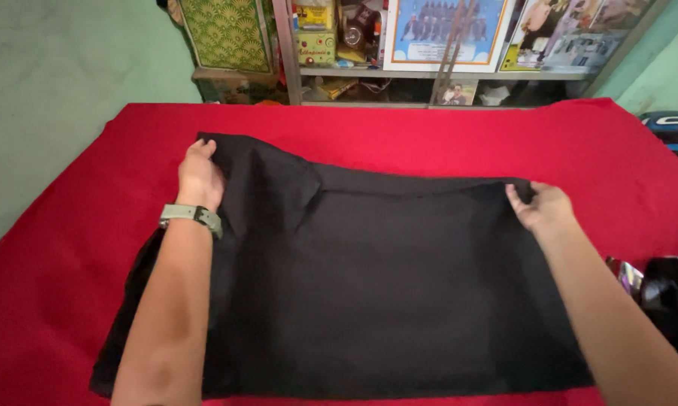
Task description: Ironing a black button-up shirt on a red surface.
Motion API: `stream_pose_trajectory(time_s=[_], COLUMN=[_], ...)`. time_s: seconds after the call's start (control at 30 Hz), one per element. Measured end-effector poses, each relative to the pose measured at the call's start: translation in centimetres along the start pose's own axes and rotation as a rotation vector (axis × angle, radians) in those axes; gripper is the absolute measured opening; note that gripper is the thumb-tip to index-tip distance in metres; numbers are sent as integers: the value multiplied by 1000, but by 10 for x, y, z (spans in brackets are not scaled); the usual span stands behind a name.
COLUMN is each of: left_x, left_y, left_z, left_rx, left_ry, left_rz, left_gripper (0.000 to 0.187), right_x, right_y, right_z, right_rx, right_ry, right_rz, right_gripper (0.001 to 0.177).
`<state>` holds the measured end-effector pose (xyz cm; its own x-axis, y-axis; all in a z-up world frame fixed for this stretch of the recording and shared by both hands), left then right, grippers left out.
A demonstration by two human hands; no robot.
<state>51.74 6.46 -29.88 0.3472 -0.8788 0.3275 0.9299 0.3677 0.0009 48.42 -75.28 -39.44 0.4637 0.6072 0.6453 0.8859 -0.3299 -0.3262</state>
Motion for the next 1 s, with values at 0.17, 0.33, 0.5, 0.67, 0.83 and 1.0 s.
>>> stream_pose_trajectory(time_s=[0.17, 0.33, 0.5, 0.67, 0.83, 1.0], left_x=[49, 36, 48, 102, 129, 146], left_y=[-74, -70, -54, -51, 9, 21], left_z=[26, -9, -10, 18, -4, -17], left_rx=[-117, -309, -344, -428, -375, -309], left_ry=[-183, 465, 688, 361, 118, -87], left_rz=[-136, -294, -417, -511, -508, -344], left_gripper=[50, 59, 40, 21, 23, 37], right_x=[77, 77, 139, 205, 202, 213], right_y=[-110, -107, -155, -202, -153, -138], right_z=[29, 44, 70, 67, 63, 60], right_rx=[31, -211, -702, -648, -811, -691], right_ry=[-68, -492, -1271, -1671, -1751, -1802], right_rz=[-27, -217, -567, -481, -411, -299], right_gripper=[44, 32, 23, 45, 22, 23])
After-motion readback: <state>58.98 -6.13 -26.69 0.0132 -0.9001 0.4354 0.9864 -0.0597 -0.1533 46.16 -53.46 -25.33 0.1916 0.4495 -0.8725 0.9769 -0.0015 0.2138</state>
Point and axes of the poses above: each hand's wrist, its own y-axis towards the middle knuckle, its own x-axis out of the palm, z = x × y, the point moved 6 cm from there along y, towards the middle knuckle, and after that the axes turned 4 degrees about -z, right-handed, at the moved point
